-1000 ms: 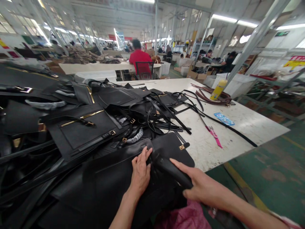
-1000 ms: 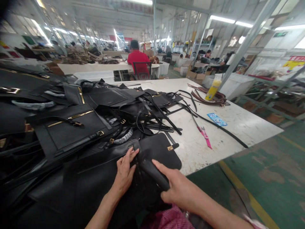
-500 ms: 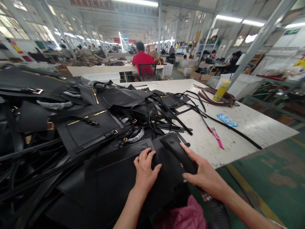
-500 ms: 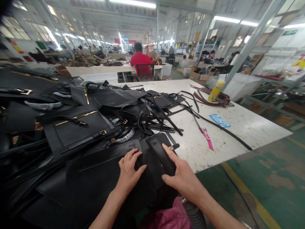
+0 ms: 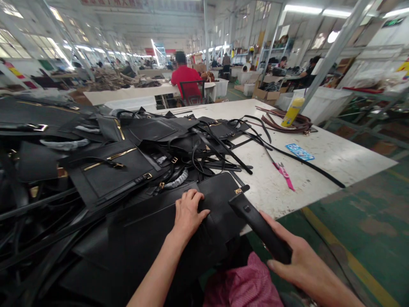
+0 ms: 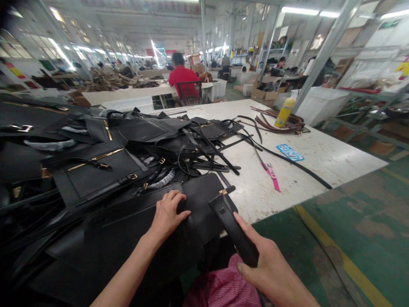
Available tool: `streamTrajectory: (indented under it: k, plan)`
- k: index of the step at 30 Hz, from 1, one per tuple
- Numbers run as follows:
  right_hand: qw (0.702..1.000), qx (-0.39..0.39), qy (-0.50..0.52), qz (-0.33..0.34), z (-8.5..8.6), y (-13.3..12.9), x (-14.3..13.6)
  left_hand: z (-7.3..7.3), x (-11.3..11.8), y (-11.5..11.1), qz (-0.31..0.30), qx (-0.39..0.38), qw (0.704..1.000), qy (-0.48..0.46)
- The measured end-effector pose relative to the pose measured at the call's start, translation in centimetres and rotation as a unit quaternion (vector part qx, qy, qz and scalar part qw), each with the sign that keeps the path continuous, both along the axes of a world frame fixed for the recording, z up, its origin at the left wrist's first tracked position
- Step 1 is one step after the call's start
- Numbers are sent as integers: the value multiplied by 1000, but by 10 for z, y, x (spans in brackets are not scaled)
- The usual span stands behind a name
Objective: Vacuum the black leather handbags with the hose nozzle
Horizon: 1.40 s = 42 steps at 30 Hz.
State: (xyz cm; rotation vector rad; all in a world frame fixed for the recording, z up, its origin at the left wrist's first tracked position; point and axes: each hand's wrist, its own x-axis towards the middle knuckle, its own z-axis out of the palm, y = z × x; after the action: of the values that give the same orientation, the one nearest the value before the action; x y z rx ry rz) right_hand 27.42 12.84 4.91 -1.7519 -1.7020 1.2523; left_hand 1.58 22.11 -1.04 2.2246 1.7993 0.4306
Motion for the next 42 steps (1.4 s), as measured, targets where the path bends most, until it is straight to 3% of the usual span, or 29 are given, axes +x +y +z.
streamTrajectory:
  k: [9,14,17,20,24,27,30,33,35,36,37,39,40,41,42]
  plan:
    - [998,-34,19,48,-2,-17,6,-9,15,-23,4,-6,1000,28]
    - [997,-25,32,63,6,-22,0,-6,-1,-13,-35,-10,999,8]
    - [991,-52,69,105,12,-18,-13,-6,-9,-8,-45,-20,999,-10]
    - [985,-96,54,135,13,-9,-26,-9,-12,-9,-44,-20,999,-21]
    - [992,-71,25,106,13,-5,-31,-15,-16,-9,-49,-14,998,-44]
    - [987,-75,26,143,14,-8,-33,-18,-18,-4,-47,-11,997,-67]
    - [988,-51,8,148,11,-1,-45,-13,-19,-7,-30,-4,993,-114]
    - [993,6,18,117,8,20,-57,-7,-8,-40,34,14,964,-262]
    - [994,17,34,98,9,31,-56,-10,9,-79,105,-35,908,-404]
    - [995,12,37,90,10,34,-52,-15,20,-100,142,-99,861,-478]
    - [996,3,36,81,11,34,-46,-23,33,-119,178,-189,788,-559]
    - [998,-15,24,64,14,26,-31,-39,56,-148,272,-328,585,-689]
    - [998,-29,19,59,15,19,-22,-47,66,-155,320,-351,490,-731]
    - [997,-47,13,57,17,10,-14,-52,74,-158,358,-349,414,-761]
    - [996,-64,9,58,18,1,-7,-54,80,-157,384,-331,364,-781]
